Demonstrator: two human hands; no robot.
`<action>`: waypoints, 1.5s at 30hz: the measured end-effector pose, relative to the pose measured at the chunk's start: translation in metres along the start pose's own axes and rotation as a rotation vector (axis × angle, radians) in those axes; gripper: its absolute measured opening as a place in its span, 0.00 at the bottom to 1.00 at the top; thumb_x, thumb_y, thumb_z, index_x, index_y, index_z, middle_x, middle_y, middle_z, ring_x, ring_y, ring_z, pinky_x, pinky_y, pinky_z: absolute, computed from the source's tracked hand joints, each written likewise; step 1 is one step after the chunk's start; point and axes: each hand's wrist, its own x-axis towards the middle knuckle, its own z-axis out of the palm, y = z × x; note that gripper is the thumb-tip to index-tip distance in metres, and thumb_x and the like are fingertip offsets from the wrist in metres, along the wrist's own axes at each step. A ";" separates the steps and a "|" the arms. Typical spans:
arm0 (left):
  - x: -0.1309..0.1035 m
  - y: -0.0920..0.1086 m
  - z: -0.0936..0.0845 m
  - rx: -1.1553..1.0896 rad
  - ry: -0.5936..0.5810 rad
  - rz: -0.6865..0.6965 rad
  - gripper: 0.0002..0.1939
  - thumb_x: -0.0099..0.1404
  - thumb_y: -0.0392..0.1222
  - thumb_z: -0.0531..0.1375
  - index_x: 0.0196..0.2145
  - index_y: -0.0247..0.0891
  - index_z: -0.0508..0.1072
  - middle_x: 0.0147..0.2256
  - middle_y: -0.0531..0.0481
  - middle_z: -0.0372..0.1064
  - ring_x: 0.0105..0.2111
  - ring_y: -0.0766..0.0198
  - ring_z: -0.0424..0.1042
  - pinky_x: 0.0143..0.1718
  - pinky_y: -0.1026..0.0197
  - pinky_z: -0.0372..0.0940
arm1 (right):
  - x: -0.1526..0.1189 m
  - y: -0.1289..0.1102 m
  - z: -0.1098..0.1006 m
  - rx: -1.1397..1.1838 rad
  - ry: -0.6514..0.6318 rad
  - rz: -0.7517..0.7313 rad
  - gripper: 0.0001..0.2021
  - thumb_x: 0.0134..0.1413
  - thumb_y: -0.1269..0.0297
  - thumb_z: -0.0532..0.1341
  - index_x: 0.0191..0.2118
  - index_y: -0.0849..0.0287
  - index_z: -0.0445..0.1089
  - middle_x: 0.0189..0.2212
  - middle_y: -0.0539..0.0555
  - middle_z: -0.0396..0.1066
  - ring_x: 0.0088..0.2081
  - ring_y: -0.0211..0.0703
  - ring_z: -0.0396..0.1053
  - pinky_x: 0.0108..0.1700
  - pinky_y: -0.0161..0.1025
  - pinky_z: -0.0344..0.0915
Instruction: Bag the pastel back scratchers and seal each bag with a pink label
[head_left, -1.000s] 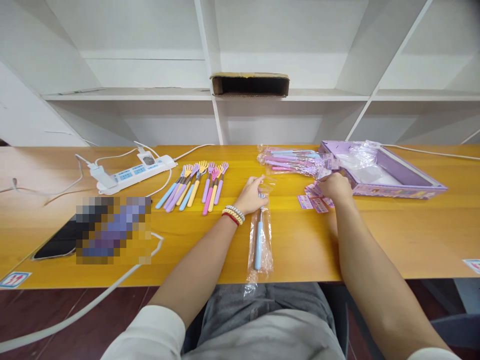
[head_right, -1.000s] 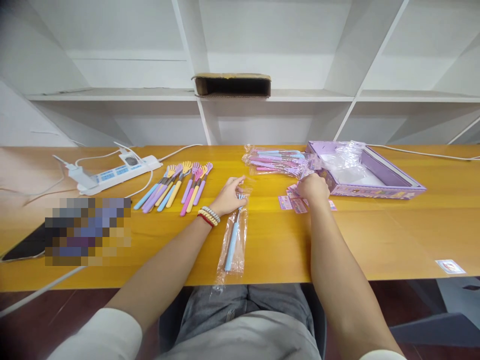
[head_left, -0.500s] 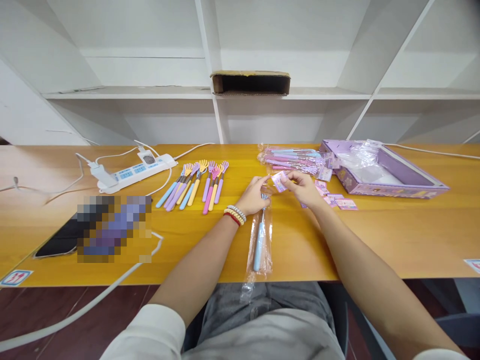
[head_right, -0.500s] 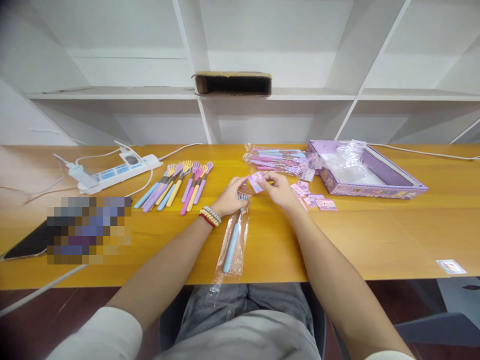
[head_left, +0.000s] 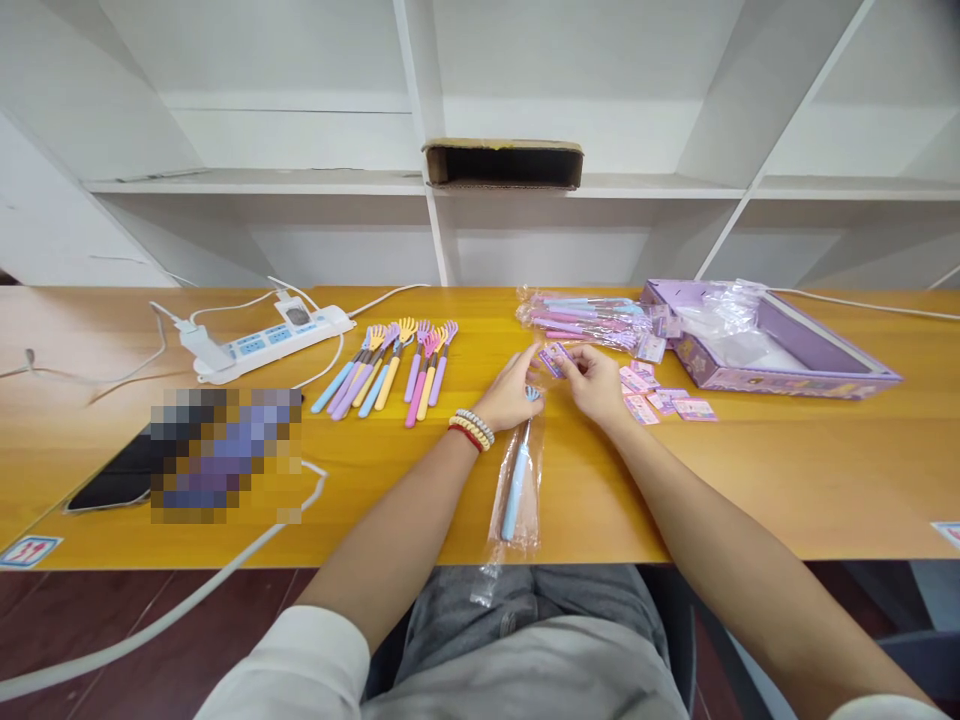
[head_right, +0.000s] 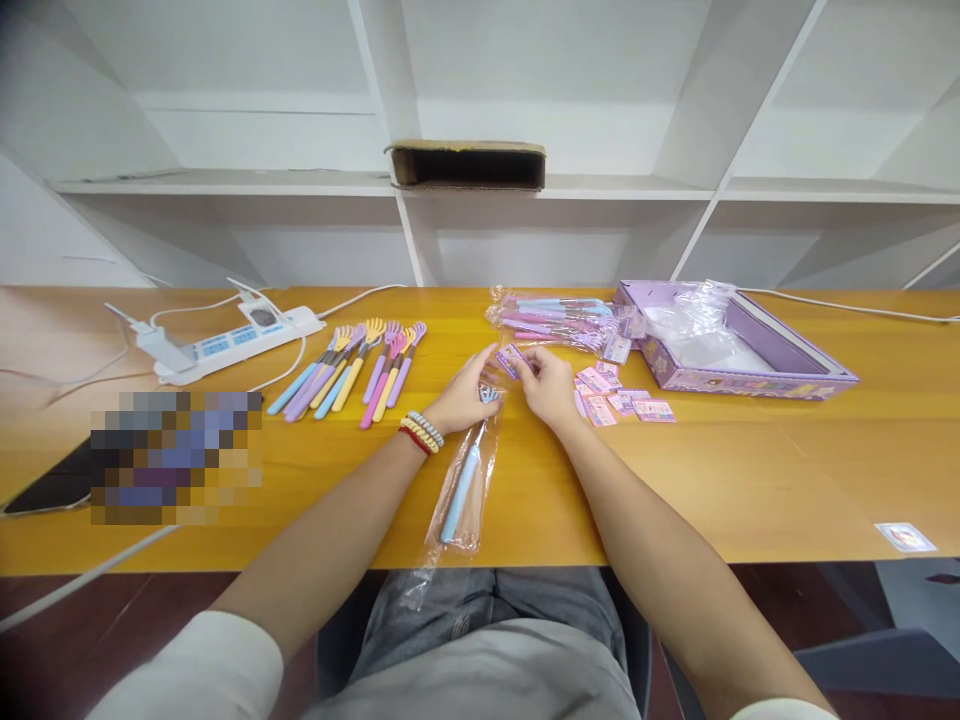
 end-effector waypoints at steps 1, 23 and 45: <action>0.000 0.000 0.001 -0.014 -0.002 -0.008 0.42 0.50 0.34 0.58 0.61 0.34 0.46 0.50 0.41 0.57 0.45 0.60 0.63 0.50 0.56 0.59 | -0.001 -0.001 0.000 -0.013 0.010 -0.007 0.15 0.51 0.53 0.56 0.30 0.61 0.68 0.24 0.52 0.70 0.25 0.37 0.64 0.29 0.34 0.60; -0.001 0.001 0.001 -0.094 -0.079 -0.021 0.45 0.50 0.35 0.59 0.62 0.37 0.41 0.44 0.45 0.63 0.44 0.62 0.65 0.49 0.57 0.59 | -0.002 -0.001 -0.005 -0.104 0.010 -0.093 0.11 0.54 0.57 0.53 0.36 0.58 0.66 0.28 0.52 0.71 0.28 0.40 0.66 0.33 0.36 0.61; 0.007 -0.003 0.000 -0.114 0.132 -0.089 0.15 0.62 0.44 0.54 0.44 0.33 0.69 0.41 0.44 0.69 0.41 0.63 0.67 0.45 0.59 0.62 | -0.003 -0.006 -0.005 -0.075 -0.017 -0.129 0.10 0.46 0.58 0.61 0.31 0.59 0.70 0.27 0.53 0.72 0.27 0.38 0.67 0.31 0.36 0.63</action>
